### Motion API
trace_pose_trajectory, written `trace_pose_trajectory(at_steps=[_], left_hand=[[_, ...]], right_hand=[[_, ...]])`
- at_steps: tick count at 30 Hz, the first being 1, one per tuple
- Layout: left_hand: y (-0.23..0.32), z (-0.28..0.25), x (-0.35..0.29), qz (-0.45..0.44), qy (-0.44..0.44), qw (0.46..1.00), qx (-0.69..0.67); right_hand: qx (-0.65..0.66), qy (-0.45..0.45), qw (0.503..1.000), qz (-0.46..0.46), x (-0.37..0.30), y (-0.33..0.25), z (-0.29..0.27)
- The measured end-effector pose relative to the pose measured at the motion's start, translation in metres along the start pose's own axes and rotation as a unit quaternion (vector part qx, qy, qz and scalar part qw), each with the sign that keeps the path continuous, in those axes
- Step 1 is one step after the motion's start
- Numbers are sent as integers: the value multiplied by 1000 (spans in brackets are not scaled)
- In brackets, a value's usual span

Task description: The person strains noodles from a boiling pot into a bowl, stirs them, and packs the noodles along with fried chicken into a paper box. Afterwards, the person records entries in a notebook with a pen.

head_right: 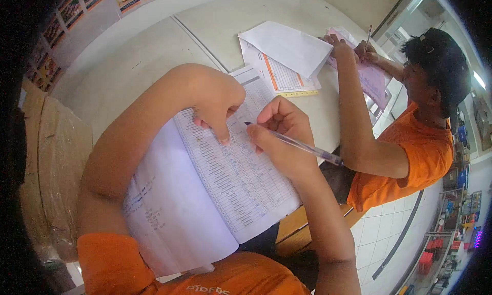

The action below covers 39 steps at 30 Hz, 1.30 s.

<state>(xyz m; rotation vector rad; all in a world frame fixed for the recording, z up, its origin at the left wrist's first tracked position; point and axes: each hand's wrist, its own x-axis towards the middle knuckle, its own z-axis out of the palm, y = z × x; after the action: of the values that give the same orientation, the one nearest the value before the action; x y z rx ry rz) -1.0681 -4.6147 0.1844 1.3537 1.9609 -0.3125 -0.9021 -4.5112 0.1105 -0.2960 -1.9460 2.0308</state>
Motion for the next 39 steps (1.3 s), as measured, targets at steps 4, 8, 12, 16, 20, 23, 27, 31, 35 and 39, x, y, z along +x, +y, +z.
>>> trace_pose_trajectory(at_steps=[4, 8, 12, 16, 20, 23, 27, 31, 35, 39], left_hand=[[1, 1, 0, 11, 11, 1000, 27], [3, 2, 1, 1, -17, 1000, 21], [4, 3, 0, 9, -8, 999, 48], [6, 1, -2, -4, -16, 999, 44], [6, 0, 4, 16, 18, 997, 75], [-1, -1, 5, 38, 4, 998, 55], [3, 0, 1, 17, 11, 998, 59], [5, -1, 2, 15, 18, 998, 60], [6, -2, -2, 5, 20, 998, 54], [6, -2, 0, 0, 25, 999, 38]], right_hand=[[15, -62, 997, -50, 1, 10, -8], [24, -60, 998, -27, -4, 3, -4], [15, -35, 999, 9, -3, 1, -2], [5, -19, 1000, 8, -3, -2, -1], [-24, -30, 999, -9, -4, 1, -5], [-23, -47, 999, -7, 0, 7, -8], [-26, -52, 998, -6, 1, 3, -12], [-26, -68, 997, 34, 2, -1, -17], [7, -70, 997, 30, 2, 2, -16], [7, -69, 997, 17, 2, 1, -17]])
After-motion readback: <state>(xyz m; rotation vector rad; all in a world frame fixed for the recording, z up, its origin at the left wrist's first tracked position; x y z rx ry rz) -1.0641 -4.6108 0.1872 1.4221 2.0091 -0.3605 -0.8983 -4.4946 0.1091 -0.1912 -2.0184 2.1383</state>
